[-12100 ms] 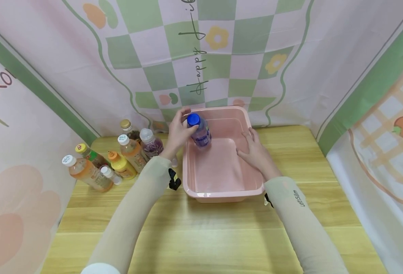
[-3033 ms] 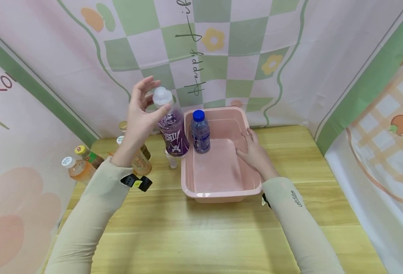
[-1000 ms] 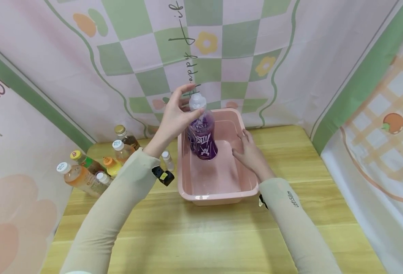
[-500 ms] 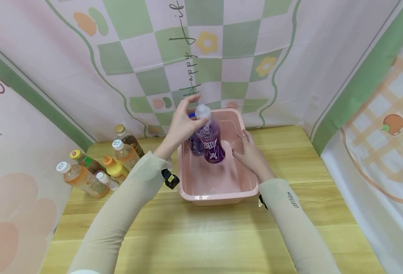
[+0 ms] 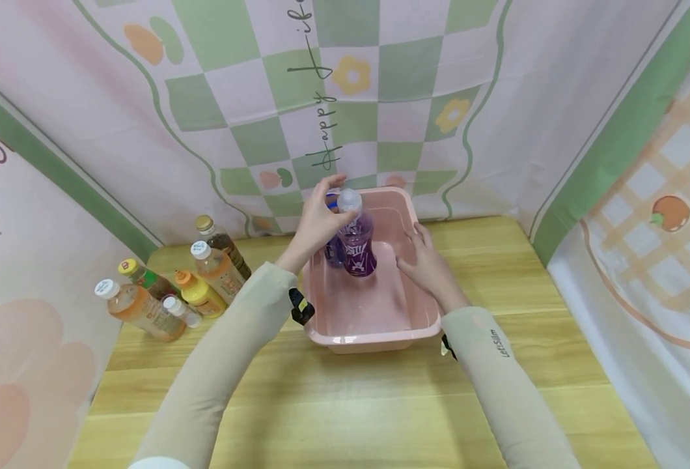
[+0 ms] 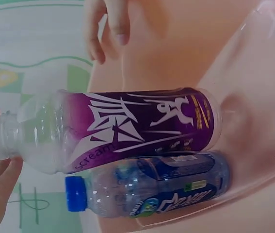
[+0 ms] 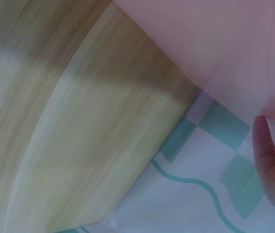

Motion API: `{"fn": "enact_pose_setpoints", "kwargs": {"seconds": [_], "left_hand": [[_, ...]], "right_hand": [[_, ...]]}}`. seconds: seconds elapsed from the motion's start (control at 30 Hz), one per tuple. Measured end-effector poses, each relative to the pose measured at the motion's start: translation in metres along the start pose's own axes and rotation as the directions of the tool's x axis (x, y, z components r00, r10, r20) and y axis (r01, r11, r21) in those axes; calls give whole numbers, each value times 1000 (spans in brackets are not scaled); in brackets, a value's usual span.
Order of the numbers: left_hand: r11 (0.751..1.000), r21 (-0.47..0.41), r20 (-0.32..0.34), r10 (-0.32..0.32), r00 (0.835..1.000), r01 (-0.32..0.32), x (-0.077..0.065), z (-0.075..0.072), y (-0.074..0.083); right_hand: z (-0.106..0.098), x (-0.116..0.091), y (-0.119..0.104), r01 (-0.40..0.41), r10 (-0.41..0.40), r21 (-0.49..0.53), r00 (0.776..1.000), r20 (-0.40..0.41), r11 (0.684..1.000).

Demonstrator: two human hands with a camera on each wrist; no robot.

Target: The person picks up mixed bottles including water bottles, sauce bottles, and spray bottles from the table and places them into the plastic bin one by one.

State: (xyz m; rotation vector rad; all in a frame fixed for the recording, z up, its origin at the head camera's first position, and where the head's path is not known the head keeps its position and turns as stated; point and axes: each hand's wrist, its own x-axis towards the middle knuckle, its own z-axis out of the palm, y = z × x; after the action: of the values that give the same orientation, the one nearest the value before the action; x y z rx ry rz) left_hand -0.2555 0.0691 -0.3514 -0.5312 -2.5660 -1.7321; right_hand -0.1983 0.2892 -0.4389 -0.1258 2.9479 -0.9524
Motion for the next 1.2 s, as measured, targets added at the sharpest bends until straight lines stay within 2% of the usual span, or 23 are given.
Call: {"fn": "enact_pose_setpoints", "kwargs": {"seconds": [0.3,0.6,0.83,1.03,1.2], "left_hand": [[992,-104,23,-74,997,76,7,3,-22],[997,-41,5,-67,998,67,7,7,-34],[996,51,32,-73,997,71,8,15,-36],[995,58,34,-78,996,76,8,19,-37],[995,56,34,-79,996,77,8,21,-37]], "right_hand": [[1,1,2,10,-10,1,1000,-6,1000],[0,1,1,-5,5,2,1000,4,1000],[1,1,1,-4,4,9,1000,-3,1000],[1,1,0,-21,21,9,1000,15,1000],[2,2,2,-3,3,11,1000,-8,1000]]}}
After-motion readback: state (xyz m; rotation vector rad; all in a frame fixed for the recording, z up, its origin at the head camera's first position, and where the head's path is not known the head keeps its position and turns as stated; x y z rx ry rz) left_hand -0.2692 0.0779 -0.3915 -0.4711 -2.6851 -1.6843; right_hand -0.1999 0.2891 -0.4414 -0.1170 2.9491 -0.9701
